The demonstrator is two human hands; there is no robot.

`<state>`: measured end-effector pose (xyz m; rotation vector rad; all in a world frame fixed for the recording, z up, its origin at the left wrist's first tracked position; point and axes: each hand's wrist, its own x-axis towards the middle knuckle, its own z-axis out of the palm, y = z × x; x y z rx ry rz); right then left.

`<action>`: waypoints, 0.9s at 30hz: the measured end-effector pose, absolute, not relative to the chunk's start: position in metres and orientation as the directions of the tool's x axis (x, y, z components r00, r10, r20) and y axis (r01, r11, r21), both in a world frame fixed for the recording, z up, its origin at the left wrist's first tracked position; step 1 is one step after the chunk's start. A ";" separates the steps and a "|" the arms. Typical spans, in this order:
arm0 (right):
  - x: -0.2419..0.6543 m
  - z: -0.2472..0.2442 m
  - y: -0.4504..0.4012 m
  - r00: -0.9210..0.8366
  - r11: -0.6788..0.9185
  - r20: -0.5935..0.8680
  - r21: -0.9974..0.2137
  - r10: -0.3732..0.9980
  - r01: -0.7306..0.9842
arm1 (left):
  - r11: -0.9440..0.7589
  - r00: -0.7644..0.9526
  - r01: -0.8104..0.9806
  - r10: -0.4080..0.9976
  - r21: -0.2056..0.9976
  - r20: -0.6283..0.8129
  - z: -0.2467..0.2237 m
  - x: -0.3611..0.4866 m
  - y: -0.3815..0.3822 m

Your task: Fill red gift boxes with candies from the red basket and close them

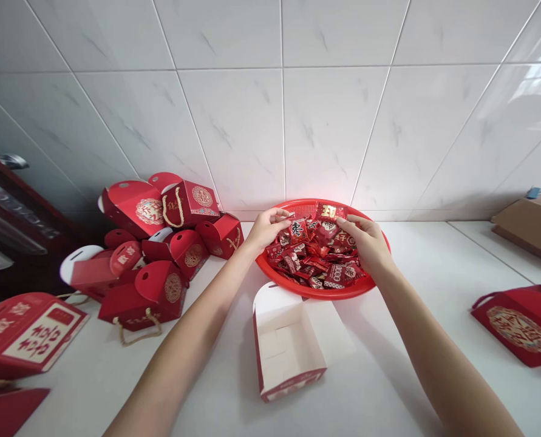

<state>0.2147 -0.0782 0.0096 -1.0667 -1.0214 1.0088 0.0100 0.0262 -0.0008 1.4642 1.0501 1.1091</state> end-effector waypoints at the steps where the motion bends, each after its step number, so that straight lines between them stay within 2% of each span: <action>1: 0.214 0.010 -0.078 0.223 0.182 0.149 -0.974 0.963 -0.138 | -0.146 0.199 0.088 0.972 0.985 0.126 -0.001 0.010 0.026; 14: 0.218 0.005 -0.074 0.282 0.206 0.164 -0.971 0.945 -0.125 | -0.214 0.076 0.343 0.977 0.915 0.200 -0.007 0.009 0.031; 27: 0.216 0.008 -0.075 0.306 0.210 0.151 -0.963 0.940 -0.170 | -0.282 0.235 0.508 0.955 0.814 0.184 -0.009 0.010 0.030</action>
